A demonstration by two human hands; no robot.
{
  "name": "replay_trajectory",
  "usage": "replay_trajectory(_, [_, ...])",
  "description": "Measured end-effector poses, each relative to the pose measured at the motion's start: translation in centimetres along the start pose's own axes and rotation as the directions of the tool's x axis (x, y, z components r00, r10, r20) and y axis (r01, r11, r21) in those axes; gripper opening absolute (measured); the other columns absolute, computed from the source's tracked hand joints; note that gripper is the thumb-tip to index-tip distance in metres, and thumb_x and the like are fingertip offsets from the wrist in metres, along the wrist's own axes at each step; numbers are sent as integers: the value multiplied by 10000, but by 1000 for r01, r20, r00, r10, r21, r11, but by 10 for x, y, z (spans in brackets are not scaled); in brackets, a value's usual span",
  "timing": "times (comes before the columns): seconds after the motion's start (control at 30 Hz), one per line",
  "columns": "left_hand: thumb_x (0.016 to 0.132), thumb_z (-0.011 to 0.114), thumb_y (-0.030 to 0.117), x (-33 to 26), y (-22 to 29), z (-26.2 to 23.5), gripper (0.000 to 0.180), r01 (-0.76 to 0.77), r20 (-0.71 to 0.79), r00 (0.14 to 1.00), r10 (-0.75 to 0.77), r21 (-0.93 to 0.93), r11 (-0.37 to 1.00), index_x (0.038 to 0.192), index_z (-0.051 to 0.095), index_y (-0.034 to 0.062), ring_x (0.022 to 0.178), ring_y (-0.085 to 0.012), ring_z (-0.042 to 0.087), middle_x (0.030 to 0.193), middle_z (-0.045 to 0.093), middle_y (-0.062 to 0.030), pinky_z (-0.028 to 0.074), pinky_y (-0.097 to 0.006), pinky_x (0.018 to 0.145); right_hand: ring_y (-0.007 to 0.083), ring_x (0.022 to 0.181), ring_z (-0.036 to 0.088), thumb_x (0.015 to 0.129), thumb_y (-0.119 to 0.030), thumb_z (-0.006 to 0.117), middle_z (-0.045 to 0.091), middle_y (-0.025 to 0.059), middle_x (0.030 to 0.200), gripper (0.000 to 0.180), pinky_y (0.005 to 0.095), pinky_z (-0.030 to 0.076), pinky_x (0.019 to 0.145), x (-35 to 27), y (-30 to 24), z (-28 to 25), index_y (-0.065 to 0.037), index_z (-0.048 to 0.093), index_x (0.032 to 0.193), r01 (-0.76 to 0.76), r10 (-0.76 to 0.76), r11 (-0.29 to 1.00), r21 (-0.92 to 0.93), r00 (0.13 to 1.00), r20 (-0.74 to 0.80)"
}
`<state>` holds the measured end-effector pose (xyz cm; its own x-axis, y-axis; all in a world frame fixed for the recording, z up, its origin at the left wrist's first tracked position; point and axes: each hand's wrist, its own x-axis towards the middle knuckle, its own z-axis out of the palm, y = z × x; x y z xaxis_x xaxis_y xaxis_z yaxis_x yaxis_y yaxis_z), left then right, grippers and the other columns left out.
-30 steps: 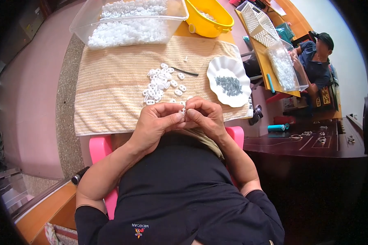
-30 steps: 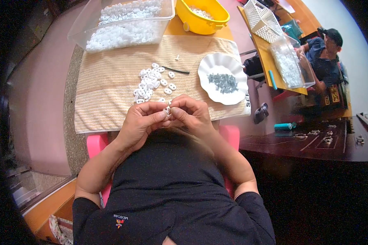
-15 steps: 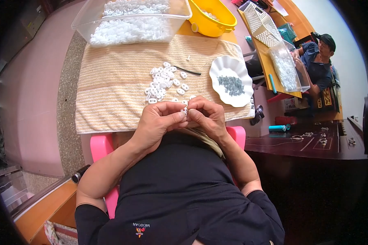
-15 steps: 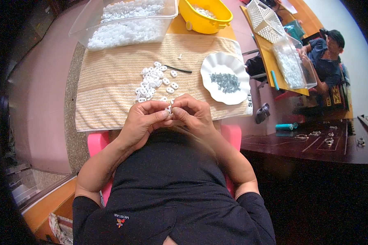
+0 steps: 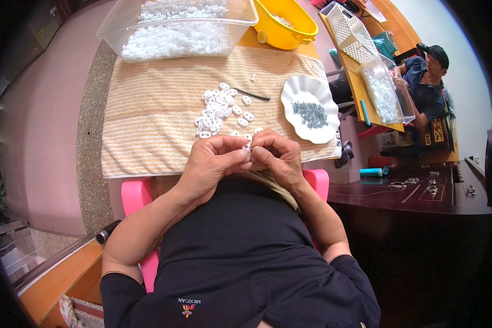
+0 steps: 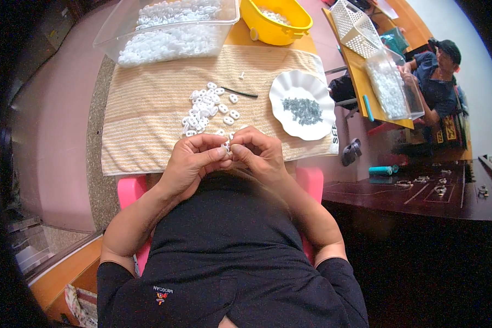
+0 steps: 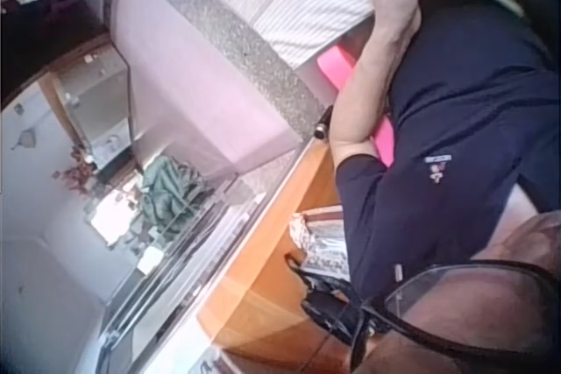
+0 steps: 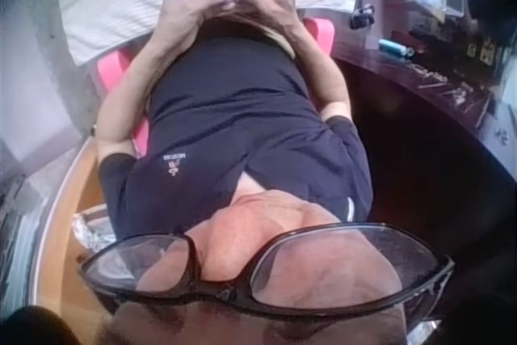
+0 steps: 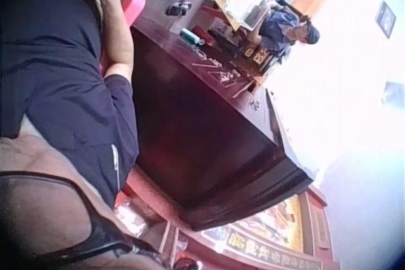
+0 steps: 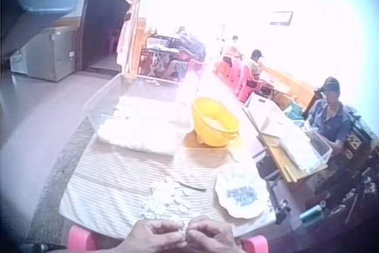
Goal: The recorder is manually assembling small white plastic components by inserting small metal pins into them.
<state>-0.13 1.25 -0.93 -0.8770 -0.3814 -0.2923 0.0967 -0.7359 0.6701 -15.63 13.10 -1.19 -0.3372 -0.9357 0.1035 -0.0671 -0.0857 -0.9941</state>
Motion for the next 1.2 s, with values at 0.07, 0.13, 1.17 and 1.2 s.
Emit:
replay_trajectory(0.07, [880, 647, 30, 0, 0, 0, 187, 0, -5, 1000, 0, 2, 1000, 1052, 628, -40, 812, -130, 658, 942, 675, -93, 567, -249, 760, 108, 859, 592, 900, -8, 599, 578, 69, 964, 81, 224, 519, 733, 0, -1, 1, 55, 633, 938, 22, -22, 999, -34, 1000, 7])
replay_trajectory(0.13, [880, 647, 30, 0, -1, 0, 184, -8, 6, 1000, 8, 2, 1000, 1050, 629, -41, 809, -129, 657, 938, 676, -93, 566, -246, 758, 126, 888, 568, 902, -50, 628, 601, 84, 963, 95, 240, 454, 785, -1, -6, 4, 37, 641, 937, -25, 25, 999, 23, 1000, -5])
replay_trajectory(1.17, [873, 652, 45, 0, -8, -1, 192, -76, -22, 997, 78, 77, 994, 1045, 640, -41, 780, -138, 651, 885, 674, -90, 565, -274, 750, 73, 792, 578, 925, -118, 622, 641, 30, 879, 147, 213, 475, 708, 0, -10, 10, 26, 649, 927, -177, 178, 978, 114, 984, 2])
replay_trajectory(1.2, [874, 652, 47, 0, -7, 0, 193, -76, -23, 997, 78, 69, 995, 1047, 640, -39, 780, -139, 651, 889, 674, -91, 565, -273, 750, 72, 791, 578, 926, -119, 622, 639, 28, 879, 148, 211, 475, 707, 1, -10, 11, 27, 648, 928, -187, 189, 971, 147, 982, 2])
